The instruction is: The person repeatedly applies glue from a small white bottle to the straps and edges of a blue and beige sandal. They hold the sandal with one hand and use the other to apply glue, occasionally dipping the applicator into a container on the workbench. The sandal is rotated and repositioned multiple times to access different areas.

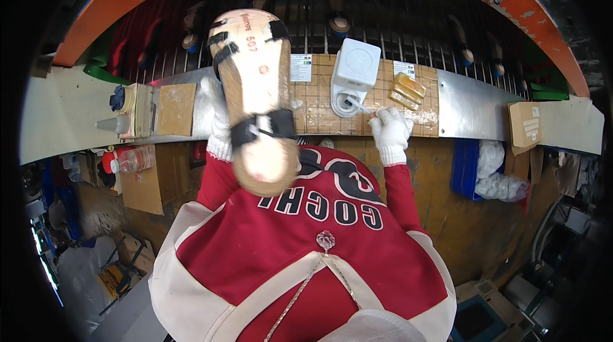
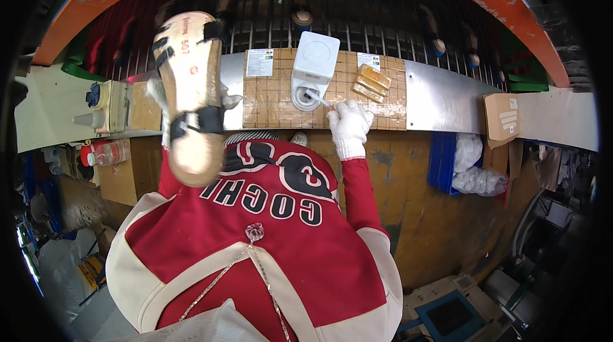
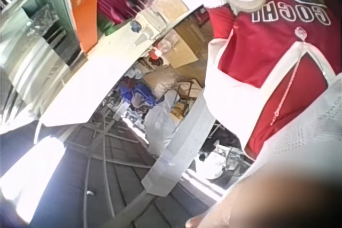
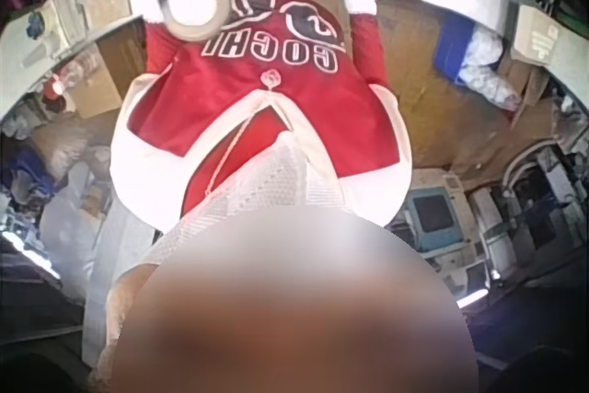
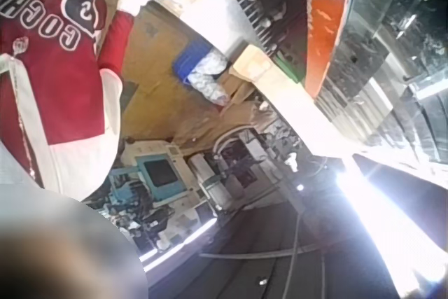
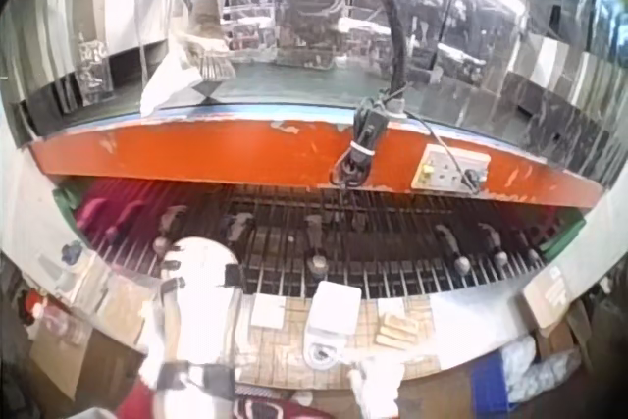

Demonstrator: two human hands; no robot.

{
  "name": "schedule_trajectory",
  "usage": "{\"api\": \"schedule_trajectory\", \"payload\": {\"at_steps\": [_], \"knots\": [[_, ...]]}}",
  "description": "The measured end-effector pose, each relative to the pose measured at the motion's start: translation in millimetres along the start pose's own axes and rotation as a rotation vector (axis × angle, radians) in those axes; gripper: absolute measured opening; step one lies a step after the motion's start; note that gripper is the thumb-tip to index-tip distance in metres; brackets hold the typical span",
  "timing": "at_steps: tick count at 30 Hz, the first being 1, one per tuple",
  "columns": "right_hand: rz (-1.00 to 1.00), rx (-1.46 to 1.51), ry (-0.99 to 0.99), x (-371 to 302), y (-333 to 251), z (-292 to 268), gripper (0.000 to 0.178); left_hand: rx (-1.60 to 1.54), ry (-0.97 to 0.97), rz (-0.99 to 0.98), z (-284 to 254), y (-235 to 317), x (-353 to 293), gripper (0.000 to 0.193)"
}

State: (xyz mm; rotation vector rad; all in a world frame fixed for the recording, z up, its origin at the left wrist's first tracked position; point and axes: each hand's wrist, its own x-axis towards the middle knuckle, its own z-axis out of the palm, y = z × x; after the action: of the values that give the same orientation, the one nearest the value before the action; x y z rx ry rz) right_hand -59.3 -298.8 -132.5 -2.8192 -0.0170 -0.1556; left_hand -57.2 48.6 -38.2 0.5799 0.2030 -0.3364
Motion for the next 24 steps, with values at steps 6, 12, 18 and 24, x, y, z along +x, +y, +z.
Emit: {"api": "schedule_trajectory", "payload": {"at_steps": [6, 12, 18, 24], "knots": [[-0.129, -0.152, 0.007, 14, -9, 6, 0.014, -0.055, -0.134, -0.003, -17, -10, 1, 0.061], [-0.029, 0.073, -0.144, 14, 6, -1, 0.017, -0.028, -0.384, -0.076, -46, -9, 12, 0.06], [0.469, 0.712, -0.37, 9, 14, -8, 0.02, -0.097, -0.065, 0.023, -2, -11, 10, 0.066], [0.032, 0.716, 0.093, 26, -31, -69, 0.02, 0.181, 0.151, -0.023, 49, -14, 20, 0.073]]}}
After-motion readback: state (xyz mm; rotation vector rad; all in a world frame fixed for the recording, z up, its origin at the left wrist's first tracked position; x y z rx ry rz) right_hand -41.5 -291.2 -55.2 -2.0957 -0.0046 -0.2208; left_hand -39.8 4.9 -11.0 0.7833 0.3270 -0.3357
